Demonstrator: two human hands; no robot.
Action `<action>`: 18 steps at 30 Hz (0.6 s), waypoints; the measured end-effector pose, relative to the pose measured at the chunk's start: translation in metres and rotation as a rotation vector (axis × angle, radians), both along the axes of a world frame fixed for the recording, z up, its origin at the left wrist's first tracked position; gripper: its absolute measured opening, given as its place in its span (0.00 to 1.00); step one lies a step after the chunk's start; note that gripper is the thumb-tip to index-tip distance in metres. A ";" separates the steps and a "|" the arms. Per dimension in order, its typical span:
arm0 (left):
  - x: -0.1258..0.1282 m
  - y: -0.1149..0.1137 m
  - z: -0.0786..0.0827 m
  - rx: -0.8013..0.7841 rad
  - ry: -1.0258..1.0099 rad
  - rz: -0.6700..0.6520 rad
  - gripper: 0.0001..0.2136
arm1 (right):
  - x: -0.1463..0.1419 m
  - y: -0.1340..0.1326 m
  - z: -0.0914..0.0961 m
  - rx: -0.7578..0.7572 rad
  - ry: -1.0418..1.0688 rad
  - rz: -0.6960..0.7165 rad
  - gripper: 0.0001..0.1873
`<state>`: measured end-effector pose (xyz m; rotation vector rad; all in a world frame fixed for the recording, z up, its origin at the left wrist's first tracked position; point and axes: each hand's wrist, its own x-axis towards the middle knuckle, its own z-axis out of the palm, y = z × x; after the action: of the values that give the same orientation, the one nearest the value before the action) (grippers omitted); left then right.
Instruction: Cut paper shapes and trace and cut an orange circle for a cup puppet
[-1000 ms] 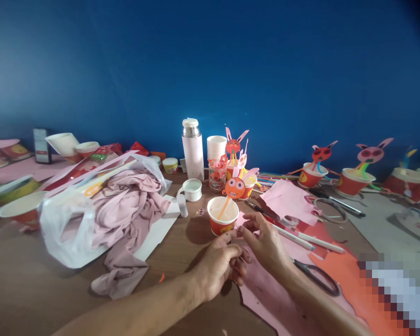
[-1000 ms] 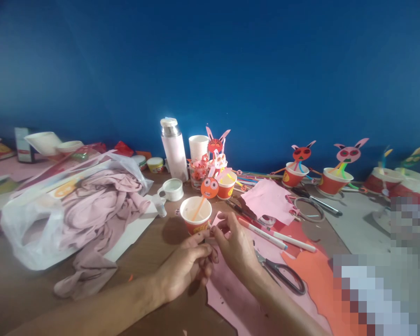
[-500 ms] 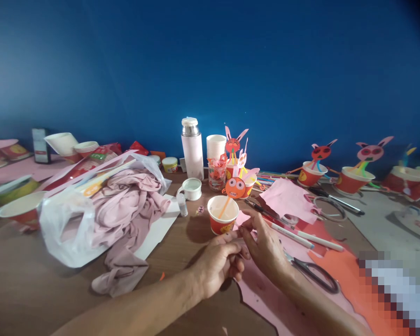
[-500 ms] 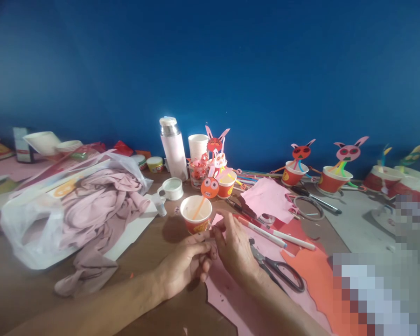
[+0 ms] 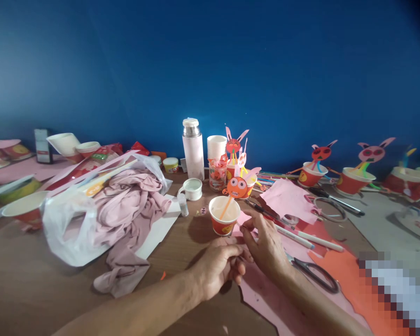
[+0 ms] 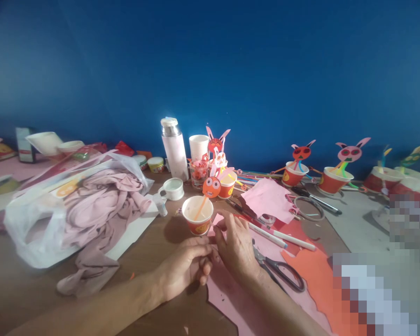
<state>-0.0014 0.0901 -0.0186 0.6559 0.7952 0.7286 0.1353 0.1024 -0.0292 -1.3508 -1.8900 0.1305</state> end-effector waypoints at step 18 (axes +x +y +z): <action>-0.009 -0.008 0.008 0.100 0.151 -0.022 0.16 | 0.003 0.000 -0.001 0.056 -0.037 0.015 0.13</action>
<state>-0.0099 0.0820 -0.0103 0.8155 0.8925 0.7085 0.1381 0.1020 -0.0302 -1.3100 -1.9209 0.0603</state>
